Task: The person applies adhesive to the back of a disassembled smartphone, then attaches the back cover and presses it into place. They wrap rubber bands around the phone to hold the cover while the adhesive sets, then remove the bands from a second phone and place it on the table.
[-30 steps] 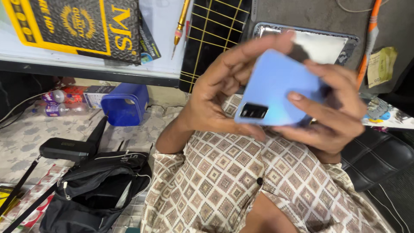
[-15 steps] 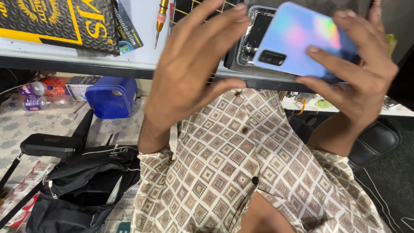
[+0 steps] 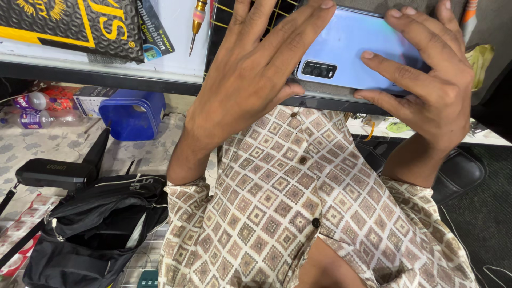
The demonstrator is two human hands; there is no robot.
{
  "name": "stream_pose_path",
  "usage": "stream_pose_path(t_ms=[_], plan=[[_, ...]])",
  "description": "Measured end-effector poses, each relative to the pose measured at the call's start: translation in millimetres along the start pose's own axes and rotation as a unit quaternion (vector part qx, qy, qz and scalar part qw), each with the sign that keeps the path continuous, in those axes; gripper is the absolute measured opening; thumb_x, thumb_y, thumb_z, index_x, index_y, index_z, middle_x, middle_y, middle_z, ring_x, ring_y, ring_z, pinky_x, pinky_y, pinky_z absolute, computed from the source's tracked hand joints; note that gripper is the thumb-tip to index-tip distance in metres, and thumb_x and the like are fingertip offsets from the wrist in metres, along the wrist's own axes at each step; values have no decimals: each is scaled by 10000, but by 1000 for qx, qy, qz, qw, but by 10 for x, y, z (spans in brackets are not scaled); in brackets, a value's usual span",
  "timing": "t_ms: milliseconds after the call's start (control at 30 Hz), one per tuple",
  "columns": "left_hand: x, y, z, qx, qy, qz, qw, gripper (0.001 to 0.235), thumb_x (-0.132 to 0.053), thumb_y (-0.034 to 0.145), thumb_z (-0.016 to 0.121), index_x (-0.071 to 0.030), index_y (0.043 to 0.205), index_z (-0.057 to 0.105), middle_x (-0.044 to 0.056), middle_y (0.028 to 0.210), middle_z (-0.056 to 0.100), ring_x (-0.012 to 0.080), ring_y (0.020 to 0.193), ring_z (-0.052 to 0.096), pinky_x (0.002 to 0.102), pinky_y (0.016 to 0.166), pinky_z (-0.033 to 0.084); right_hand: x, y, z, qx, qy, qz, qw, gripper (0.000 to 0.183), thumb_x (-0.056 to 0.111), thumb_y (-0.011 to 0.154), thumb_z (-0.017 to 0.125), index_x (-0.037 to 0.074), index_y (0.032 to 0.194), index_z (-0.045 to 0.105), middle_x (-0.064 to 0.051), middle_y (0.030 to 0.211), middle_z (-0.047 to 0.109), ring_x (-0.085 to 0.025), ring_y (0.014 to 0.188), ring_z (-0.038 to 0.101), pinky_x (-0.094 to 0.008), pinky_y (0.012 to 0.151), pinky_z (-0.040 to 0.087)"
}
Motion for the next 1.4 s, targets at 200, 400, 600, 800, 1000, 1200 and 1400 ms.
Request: stream_pose_path(t_ms=[200,400,600,800,1000,1200,1400], plan=[[14,0,43,-8,5,6,1000,1023,-357,861,929,-106,1655,335,35,1687,429,336,1602,209,614,1360,143,11,5,-1,4,-1,-2,1000,592,321,721,949,91,1247,807,-239,1460,644,-403,1428,573,-626,1294,328],[3,24,-15,0,6,6,1000,1023,-374,838,917,-95,1635,340,41,1678,439,331,1580,252,591,1340,181,73,46,-29,3,-9,5,1000,602,312,696,946,79,1233,805,-232,1456,641,-392,1421,577,-596,1292,348],[-22,62,-59,7,1,2,1000,1022,-423,850,918,-96,1631,346,51,1642,471,337,1565,286,603,1318,198,107,111,-61,-9,-9,-29,999,599,316,676,943,47,1193,806,-263,1408,640,-415,1353,590,-553,1206,432],[-15,66,-39,1,5,-5,1000,1007,-425,873,913,-113,1614,308,37,1634,503,325,1573,288,605,1317,186,141,158,-79,-5,-38,-34,999,599,309,641,947,45,1163,819,-255,1379,659,-407,1338,598,-545,1190,445],[6,39,-39,6,-13,-14,1000,999,-399,861,885,-121,1613,288,38,1630,504,303,1576,288,583,1322,168,143,195,-86,2,-59,-56,997,602,316,604,954,27,1117,826,-265,1334,668,-407,1296,604,-535,1151,453],[19,40,-45,18,-13,-20,1000,980,-436,921,882,-129,1636,286,47,1639,505,330,1581,273,600,1315,146,144,227,-97,9,-67,-73,995,623,324,599,966,15,1121,825,-267,1325,678,-403,1289,610,-525,1140,464],[31,42,-31,18,-23,-20,999,963,-405,918,862,-128,1629,274,36,1618,543,317,1590,283,609,1318,142,161,249,-107,12,-80,-68,994,623,326,574,962,14,1097,830,-264,1301,691,-393,1268,621,-509,1117,477]])
Point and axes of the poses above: each hand's wrist, its own y-axis towards the middle knuckle, its own z-axis out of the palm, x = y × z, the point moved 3 cm from there along y, towards the middle knuckle
